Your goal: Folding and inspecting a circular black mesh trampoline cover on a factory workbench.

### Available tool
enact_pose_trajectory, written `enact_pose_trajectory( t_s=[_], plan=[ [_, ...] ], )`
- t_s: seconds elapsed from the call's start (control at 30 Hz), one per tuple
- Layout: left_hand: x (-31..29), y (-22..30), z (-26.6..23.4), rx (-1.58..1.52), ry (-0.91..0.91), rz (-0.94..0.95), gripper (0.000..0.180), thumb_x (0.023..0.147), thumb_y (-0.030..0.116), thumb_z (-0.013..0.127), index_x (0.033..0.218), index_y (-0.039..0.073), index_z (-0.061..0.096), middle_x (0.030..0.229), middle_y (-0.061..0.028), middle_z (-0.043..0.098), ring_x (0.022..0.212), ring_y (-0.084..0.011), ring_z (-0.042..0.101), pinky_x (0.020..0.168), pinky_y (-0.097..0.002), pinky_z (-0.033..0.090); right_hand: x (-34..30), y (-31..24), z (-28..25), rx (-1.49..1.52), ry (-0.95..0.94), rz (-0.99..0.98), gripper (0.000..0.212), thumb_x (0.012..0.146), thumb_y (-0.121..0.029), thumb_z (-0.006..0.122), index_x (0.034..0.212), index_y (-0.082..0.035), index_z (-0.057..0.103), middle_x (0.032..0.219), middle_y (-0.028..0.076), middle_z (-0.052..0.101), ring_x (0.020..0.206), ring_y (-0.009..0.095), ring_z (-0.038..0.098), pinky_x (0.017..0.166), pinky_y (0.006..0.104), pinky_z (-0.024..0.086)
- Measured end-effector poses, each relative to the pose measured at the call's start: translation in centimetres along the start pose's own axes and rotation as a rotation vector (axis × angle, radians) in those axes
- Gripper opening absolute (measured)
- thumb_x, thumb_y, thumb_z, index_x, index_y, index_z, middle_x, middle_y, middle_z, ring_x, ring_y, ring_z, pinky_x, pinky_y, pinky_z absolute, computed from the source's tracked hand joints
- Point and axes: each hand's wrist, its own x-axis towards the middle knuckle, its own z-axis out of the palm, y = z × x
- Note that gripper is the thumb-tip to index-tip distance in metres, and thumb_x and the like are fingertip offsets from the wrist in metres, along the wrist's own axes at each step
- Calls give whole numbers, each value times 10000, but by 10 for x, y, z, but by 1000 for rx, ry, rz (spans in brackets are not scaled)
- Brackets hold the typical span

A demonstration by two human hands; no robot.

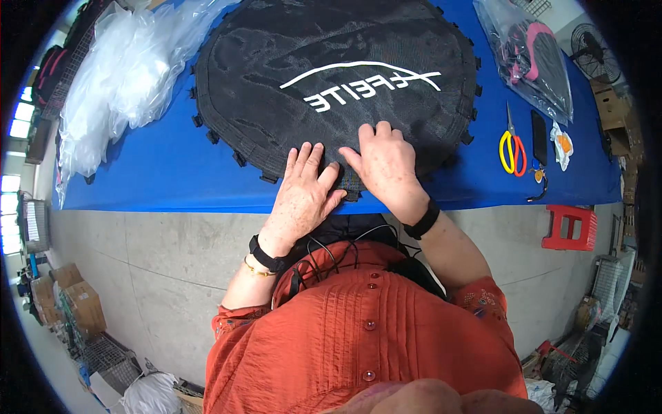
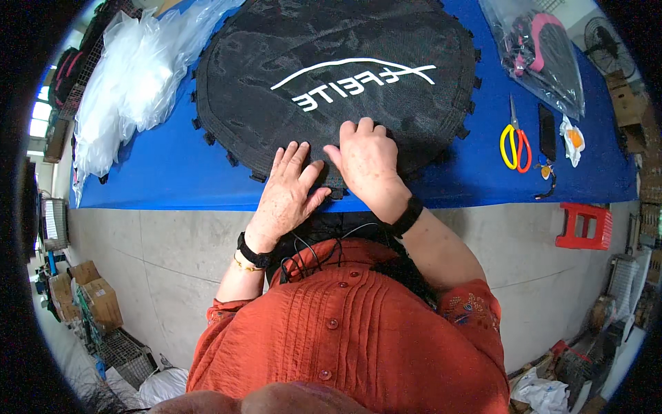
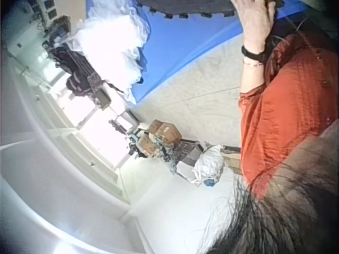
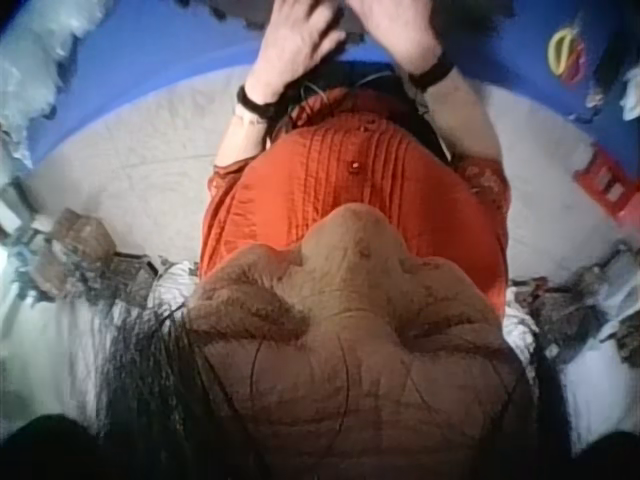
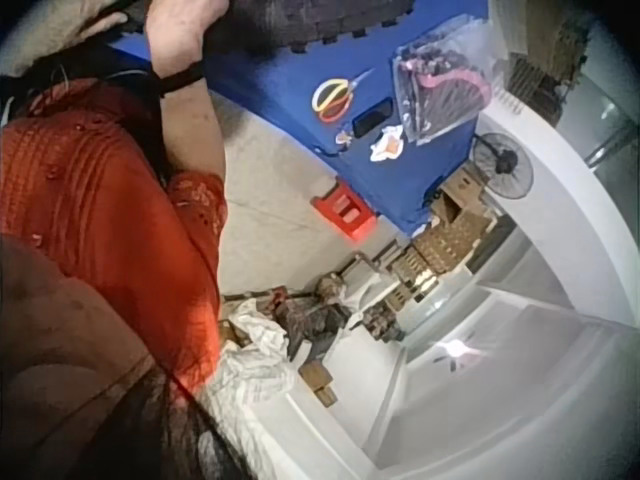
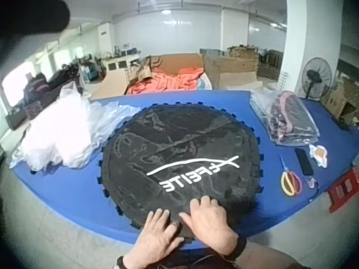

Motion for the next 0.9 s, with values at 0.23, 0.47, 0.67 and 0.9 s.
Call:
enact_pose_trajectory(
  t_s=[0.23,0.47,0.67,0.9],
  plan=[
    [1,2,-2,-7,3,2,507,971,351,759,1376,74,630,1557,-313,489,1489,-513,433,1262,-618,328,16,-7,10,-64,51,32,466,968,-526,738,1023,-65,704,1008,128,669,868,277,738,657,377,624],
    [1,1,-3,-6,0,1,479,985,355,746,1361,78,645,1560,-313,486,1491,-510,431,1266,-613,321,24,-6,12,-109,94,6,499,969,-572,722,947,-73,716,895,113,676,663,242,743,549,354,604],
    [0,2,-2,-1,1,-1,472,988,360,741,1353,76,648,1568,-312,480,1495,-509,425,1269,-608,317,24,-7,9,-89,80,1,488,977,-551,720,955,-64,724,884,113,682,660,237,741,550,350,608],
    [0,1,-1,-2,12,-2,466,990,362,737,1351,80,650,1573,-309,477,1497,-504,425,1268,-601,320,16,9,7,57,107,-75,322,943,-364,786,958,-61,681,907,154,688,740,350,749,620,435,622]
  ],
)
